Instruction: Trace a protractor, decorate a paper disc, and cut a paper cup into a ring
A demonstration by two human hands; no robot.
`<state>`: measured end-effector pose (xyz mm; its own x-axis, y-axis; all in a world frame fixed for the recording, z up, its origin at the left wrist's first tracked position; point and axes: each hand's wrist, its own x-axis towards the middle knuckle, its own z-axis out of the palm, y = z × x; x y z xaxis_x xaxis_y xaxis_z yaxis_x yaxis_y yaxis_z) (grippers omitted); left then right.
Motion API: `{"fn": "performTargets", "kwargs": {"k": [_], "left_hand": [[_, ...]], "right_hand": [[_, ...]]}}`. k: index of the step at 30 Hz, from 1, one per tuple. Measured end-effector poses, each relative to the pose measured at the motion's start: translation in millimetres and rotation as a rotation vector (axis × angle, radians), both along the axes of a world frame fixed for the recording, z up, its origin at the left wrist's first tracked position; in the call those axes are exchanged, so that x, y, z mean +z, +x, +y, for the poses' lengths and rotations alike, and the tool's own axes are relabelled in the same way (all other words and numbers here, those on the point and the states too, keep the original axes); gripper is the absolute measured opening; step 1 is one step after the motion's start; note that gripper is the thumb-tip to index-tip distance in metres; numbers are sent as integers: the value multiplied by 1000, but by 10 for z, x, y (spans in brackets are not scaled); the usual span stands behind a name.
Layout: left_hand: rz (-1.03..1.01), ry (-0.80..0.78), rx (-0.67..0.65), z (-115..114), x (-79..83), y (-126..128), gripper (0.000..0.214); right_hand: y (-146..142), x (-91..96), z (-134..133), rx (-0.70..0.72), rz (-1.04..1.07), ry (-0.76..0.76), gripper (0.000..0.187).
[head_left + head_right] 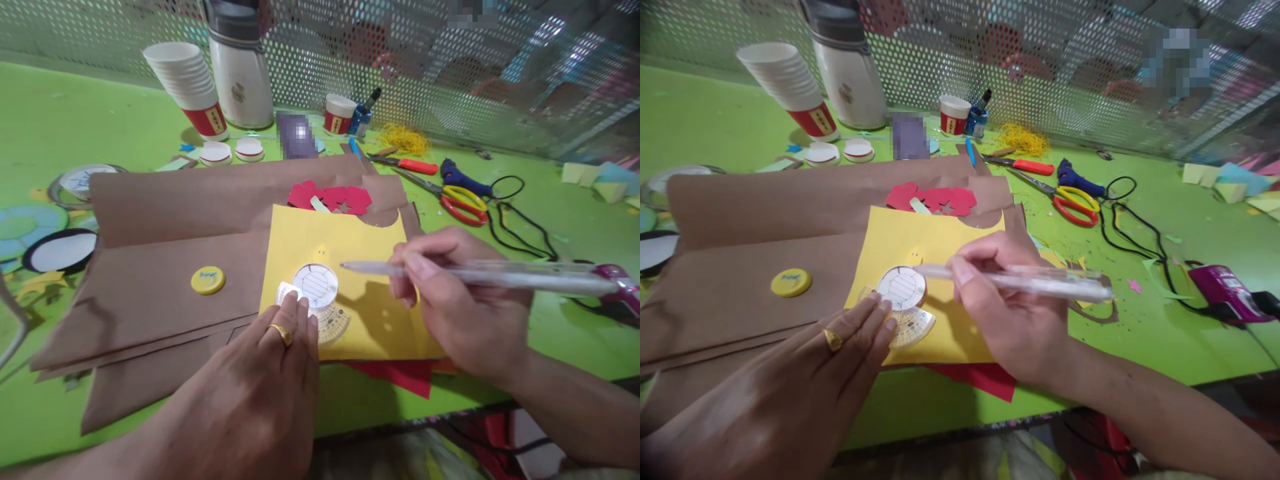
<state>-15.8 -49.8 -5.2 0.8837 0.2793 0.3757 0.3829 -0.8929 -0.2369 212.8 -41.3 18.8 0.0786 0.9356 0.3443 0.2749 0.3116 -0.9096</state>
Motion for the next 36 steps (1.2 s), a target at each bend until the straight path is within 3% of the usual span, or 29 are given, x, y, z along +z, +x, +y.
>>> {"fn": "performTargets", "kwargs": {"k": [3,10,16,24,30,36], "left_hand": [[3,-9,2,2,30,-10,38],[12,-1,7,27,21,15,36],[43,29,-9,41,18,-7,36],[93,83,26,143,109,65,41],[81,27,71,234,174,31,46],[75,-56,27,326,301,76,51]], "right_hand": [[19,-58,68,36,26,-31,13],[-7,-260,199,243,-388,25,15],[-52,-394,299,238,-369,39,11],[-52,-419,288,251,-366,44,11],[-52,-439,297,250,-366,64,10],[-60,-441,279,240,-341,60,12]]}}
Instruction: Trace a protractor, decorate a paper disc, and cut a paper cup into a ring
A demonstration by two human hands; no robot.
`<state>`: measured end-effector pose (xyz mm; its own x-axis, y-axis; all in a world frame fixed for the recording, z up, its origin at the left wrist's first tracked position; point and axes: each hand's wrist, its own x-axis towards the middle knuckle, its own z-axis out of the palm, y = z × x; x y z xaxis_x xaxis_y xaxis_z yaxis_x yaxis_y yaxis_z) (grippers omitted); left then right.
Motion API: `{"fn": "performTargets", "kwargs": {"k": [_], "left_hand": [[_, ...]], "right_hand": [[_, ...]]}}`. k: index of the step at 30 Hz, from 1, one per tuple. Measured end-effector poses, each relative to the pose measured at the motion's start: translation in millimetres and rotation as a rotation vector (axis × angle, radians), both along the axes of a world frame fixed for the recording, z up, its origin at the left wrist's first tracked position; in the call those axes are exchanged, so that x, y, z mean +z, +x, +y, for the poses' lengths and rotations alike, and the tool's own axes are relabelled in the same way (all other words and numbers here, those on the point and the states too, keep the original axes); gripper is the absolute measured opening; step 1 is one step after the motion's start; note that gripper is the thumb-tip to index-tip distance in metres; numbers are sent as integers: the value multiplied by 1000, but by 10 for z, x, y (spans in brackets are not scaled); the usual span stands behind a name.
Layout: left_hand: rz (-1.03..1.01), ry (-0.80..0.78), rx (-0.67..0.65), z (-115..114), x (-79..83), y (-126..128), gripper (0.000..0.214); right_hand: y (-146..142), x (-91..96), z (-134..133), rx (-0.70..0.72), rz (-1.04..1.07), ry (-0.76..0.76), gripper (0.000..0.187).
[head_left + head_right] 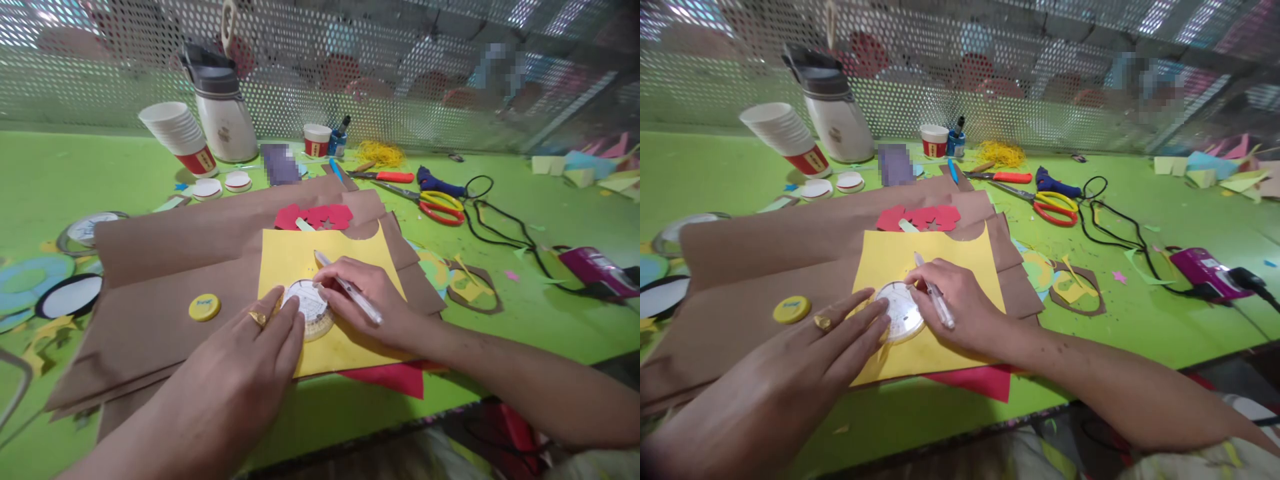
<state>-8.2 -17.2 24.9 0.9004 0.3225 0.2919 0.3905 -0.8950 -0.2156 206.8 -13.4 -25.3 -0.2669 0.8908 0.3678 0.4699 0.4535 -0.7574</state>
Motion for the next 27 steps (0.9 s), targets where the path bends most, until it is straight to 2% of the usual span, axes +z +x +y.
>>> {"fn": "performTargets", "kwargs": {"k": [3,7,10,14,22,27], "left_hand": [[43,-74,-7,35,-9,-25,50],[31,-156,-10,53,-77,-104,58],[-40,-174,-7,50,-124,-139,62],[-8,-200,10,57,-115,-134,62],[-66,-242,76,117,37,-29,50],[-100,-306,187,130,-95,-47,37]], "right_hand": [[-7,-1,-6,-11,14,2,12],[-7,-10,-9,-11,20,12,11],[-4,-3,-16,-6,11,14,12],[8,38,-33,-17,6,-2,10],[45,95,-119,-6,3,-92,7],[36,153,-165,-6,92,-222,7]]}}
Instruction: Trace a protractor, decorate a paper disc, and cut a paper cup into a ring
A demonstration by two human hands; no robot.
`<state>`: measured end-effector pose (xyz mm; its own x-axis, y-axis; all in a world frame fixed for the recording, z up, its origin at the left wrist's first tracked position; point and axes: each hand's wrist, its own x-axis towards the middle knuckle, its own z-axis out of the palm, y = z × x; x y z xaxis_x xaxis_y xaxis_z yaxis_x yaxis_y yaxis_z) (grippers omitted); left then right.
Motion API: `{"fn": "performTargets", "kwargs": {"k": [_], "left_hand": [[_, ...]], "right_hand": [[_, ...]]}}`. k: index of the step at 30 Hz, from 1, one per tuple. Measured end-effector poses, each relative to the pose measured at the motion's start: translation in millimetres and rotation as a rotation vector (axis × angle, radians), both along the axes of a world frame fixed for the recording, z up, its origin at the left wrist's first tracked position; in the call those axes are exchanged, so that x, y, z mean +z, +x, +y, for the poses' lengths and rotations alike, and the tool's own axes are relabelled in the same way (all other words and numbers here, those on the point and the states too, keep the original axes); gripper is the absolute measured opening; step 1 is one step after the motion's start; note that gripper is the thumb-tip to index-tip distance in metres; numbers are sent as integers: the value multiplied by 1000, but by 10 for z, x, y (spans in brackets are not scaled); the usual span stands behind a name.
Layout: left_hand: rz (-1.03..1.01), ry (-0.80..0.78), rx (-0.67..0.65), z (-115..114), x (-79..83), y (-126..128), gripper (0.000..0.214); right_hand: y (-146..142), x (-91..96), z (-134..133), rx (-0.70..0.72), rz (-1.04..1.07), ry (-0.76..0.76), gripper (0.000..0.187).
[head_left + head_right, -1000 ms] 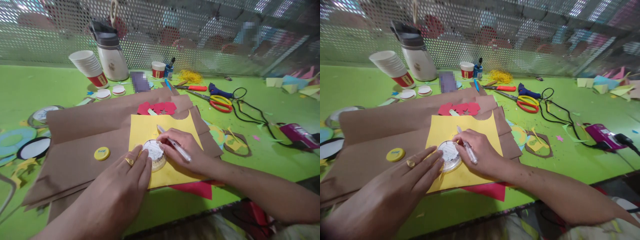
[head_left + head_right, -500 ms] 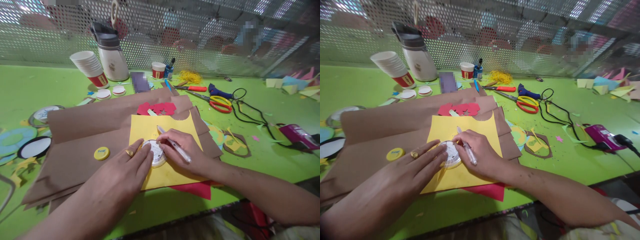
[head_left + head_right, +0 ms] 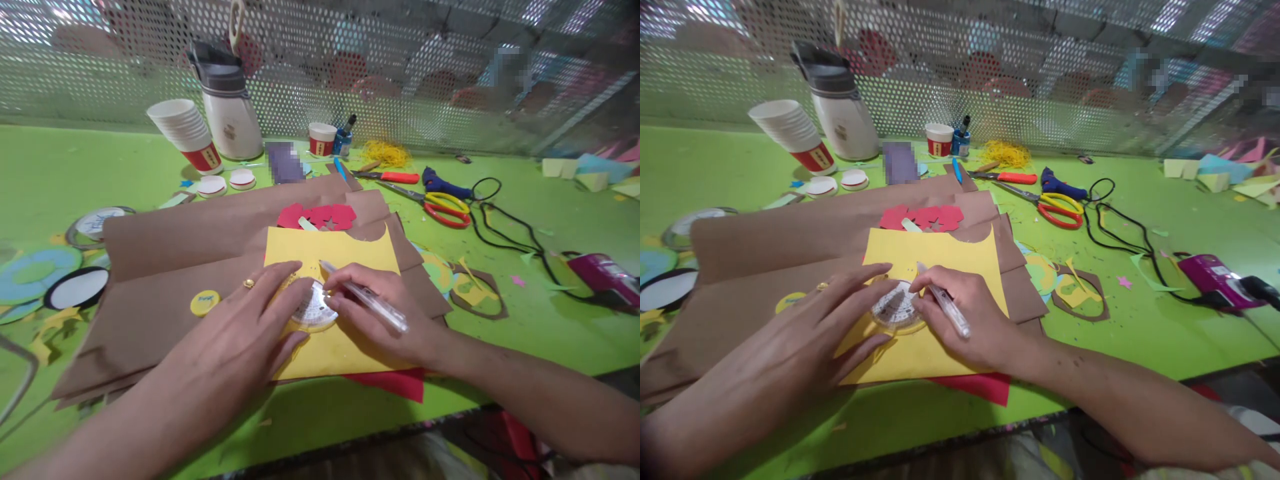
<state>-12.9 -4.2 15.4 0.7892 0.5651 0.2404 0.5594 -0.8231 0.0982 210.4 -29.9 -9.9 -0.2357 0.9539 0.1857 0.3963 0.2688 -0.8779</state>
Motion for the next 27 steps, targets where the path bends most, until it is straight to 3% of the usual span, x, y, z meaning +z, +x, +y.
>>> {"fn": "performTargets", "kwargs": {"k": [5,11,19,27], "left_hand": [[-102,-80,122,48,-193,-50,77],[-145,-181,155,91,-241,8,77],[-134,-269,200,107,-205,91,69],[-139,-325,252,141,-202,127,75]], "right_hand": [[92,94,59,-154,103,-15,6],[281,168,228,-348,240,-25,8],[306,63,265,-270,294,-94,12],[317,36,284,-240,350,-126,17]]}}
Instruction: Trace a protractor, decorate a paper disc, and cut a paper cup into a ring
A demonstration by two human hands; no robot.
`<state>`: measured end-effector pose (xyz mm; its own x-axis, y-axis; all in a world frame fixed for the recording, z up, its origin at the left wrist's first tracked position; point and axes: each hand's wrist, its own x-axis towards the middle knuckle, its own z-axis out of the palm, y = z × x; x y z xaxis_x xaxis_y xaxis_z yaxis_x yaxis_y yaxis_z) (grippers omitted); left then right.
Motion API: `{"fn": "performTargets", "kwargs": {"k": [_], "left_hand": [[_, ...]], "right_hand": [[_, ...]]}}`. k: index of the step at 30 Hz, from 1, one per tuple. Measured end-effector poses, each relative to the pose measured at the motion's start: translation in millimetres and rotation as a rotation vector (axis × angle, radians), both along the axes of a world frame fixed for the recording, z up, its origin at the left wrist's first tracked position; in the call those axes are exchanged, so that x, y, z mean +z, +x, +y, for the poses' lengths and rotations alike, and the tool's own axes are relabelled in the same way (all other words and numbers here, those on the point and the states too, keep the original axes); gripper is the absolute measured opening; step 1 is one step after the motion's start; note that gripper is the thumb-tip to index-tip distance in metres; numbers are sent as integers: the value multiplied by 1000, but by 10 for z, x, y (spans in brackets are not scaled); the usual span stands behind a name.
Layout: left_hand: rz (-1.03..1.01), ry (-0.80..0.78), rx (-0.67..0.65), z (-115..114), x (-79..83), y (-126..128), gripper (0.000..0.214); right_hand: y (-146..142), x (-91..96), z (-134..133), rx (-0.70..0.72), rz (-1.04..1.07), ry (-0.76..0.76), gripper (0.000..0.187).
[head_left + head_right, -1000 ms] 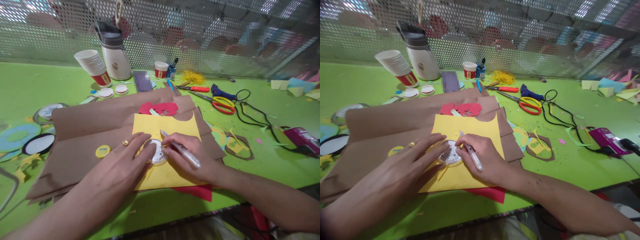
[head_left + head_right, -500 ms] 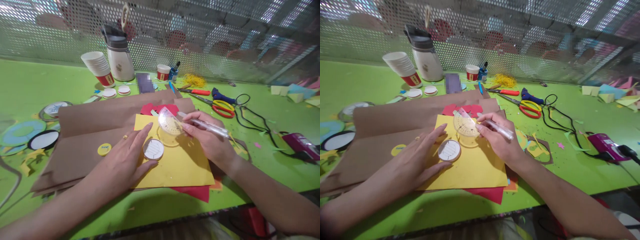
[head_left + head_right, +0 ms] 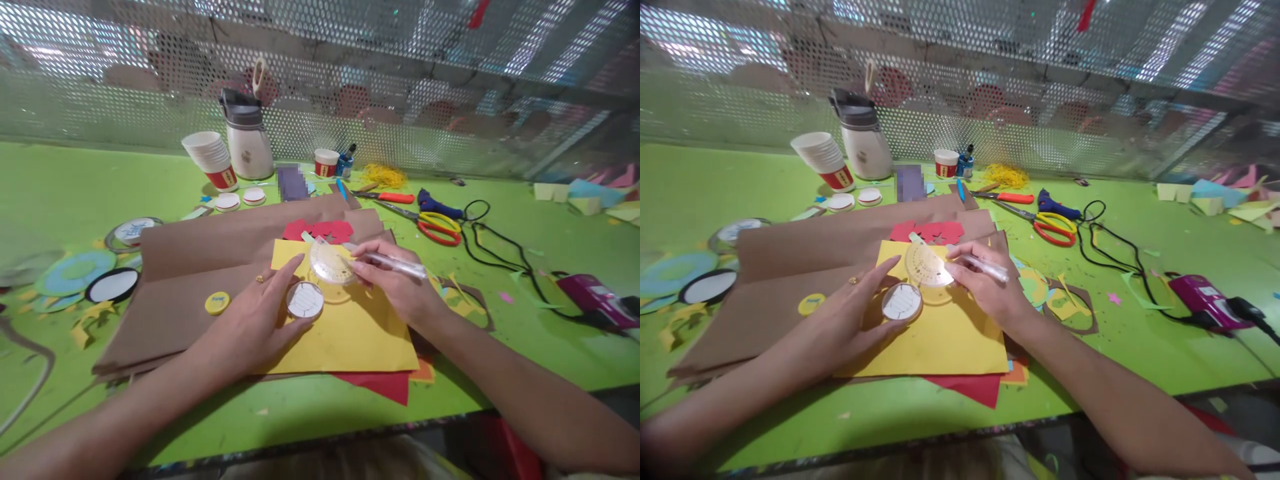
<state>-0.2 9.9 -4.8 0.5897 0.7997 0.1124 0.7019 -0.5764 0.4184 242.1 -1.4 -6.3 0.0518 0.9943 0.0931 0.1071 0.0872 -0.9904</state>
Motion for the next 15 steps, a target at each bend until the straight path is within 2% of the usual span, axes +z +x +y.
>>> {"fn": "performTargets", "kwargs": {"k": [4,7,15], "left_hand": [[-42,-60,4,28,-18,-13,78],[-50,-85,24,41,-14,-13,80],[-16,-79,-6,32,64,-10,78]], "right_hand": [[0,-15,9,38,32,-1,20],[16,-15,25,16,27,16,21],[48,-29,29,21,31,20,19]]}}
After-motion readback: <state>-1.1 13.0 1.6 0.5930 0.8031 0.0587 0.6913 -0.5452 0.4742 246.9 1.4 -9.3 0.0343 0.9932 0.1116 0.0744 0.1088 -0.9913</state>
